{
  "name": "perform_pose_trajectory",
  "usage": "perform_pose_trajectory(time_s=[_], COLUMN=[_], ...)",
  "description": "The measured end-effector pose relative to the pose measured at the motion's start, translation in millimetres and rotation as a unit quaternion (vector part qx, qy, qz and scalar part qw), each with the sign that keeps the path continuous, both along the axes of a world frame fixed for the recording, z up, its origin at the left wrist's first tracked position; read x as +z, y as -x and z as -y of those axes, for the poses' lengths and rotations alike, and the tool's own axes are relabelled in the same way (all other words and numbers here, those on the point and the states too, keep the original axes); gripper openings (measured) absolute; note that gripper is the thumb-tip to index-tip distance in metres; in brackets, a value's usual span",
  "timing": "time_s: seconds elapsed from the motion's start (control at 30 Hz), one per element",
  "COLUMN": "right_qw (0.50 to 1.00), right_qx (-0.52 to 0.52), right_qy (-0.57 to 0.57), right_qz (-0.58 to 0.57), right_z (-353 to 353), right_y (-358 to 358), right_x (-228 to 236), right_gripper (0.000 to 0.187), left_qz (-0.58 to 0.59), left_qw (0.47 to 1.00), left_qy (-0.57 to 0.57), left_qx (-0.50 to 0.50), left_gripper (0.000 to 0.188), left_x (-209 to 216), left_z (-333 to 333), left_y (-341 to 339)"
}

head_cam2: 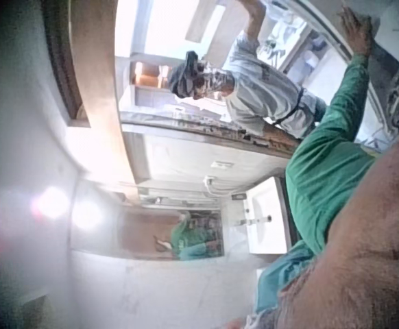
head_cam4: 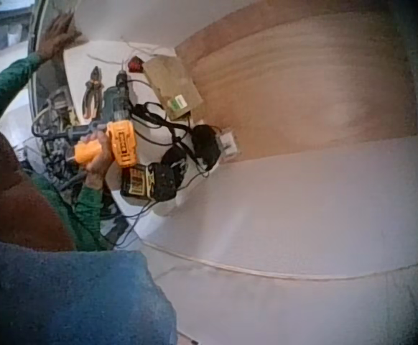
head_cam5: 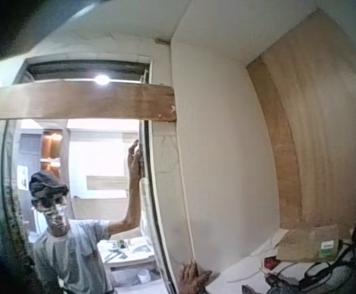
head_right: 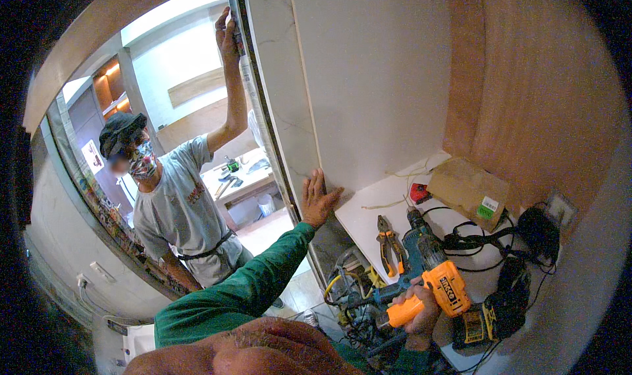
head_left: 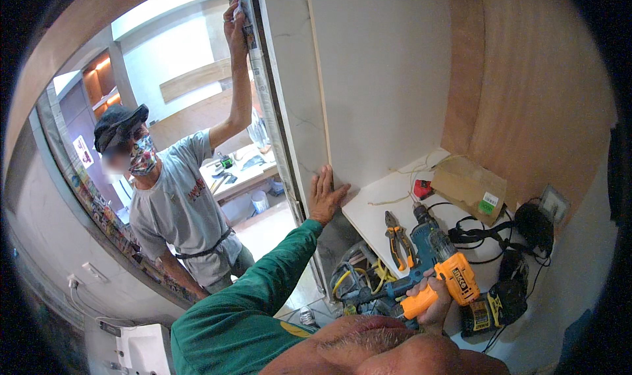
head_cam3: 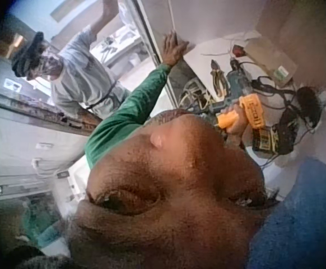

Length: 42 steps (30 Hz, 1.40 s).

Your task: The person assembles a cabinet by positioning a large white panel, cutting a yellow wire with pliers, and using a cordless drill to fasten the panel to the frame. They also handle a small white plastic piece and a metal bracket during the process.

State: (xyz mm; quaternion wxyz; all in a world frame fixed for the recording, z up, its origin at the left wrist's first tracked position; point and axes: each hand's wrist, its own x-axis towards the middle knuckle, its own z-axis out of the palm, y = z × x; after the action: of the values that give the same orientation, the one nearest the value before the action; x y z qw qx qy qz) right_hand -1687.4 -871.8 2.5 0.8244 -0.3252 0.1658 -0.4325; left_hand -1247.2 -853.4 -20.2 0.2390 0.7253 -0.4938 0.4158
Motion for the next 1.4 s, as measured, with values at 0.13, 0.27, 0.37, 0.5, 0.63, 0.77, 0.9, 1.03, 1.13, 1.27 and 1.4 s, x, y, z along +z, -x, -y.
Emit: perform_pose_trajectory(time_s=[0.13, 0.27, 0.37, 0.5, 0.63, 0.77, 0.9, 1.03, 1.13, 1.27, 1.4], right_qw=[1.0, 1.0, 1.0, 1.0, 1.0, 1.0, 1.0, 1.0, 1.0, 1.0, 0.999], right_qx=[0.0, -0.003, -0.005, 0.003, 0.002, 0.006, 0.017, 0.019, 0.013, 0.001, -0.002], right_qy=[-0.023, 0.003, 0.007, -0.008, -0.017, 0.0, 0.0, 0.001, 0.003, 0.009, 0.014], right_qz=[-0.006, -0.008, -0.018, -0.01, 0.004, -0.011, 0.003, 0.0, -0.008, -0.016, -0.029], right_z=[0, 1, 1, 1, 3, 9, 14, 15, 14, 16, 14], right_y=[-1, -2, -1, -4, -5, -9, -12, -17, -18, -20, -21], right_x=[-11, -23, -26, -30, -39, -46, -44, -37, -29, -29, -23], right_gripper=[0.041, 0.038, 0.036, 0.036, 0.036, 0.037, 0.038, 0.037, 0.037, 0.034, 0.034], left_qz=[-0.005, -0.023, -0.032, -0.024, -0.006, -0.009, -0.026, 0.002, -0.002, -0.014, -0.03], left_qw=[1.0, 1.0, 0.999, 1.0, 1.0, 1.0, 1.0, 1.0, 1.0, 1.0, 1.0], left_qy=[-0.003, -0.007, -0.006, 0.007, 0.015, 0.004, -0.005, 0.003, 0.003, -0.004, 0.001], left_qx=[-0.003, -0.007, -0.009, -0.005, -0.004, 0.007, 0.015, 0.018, 0.017, 0.016, 0.003], left_gripper=[0.032, 0.033, 0.032, 0.032, 0.032, 0.031, 0.031, 0.032, 0.032, 0.031, 0.031], left_x=[-10, -19, -22, -30, -38, -40, -39, -40, -37, -35, -33], left_z=[-4, -4, -3, 0, 5, 6, 13, 15, 16, 21, 15], left_y=[0, -1, 3, 0, -3, -11, -11, -25, -23, -22, -25])
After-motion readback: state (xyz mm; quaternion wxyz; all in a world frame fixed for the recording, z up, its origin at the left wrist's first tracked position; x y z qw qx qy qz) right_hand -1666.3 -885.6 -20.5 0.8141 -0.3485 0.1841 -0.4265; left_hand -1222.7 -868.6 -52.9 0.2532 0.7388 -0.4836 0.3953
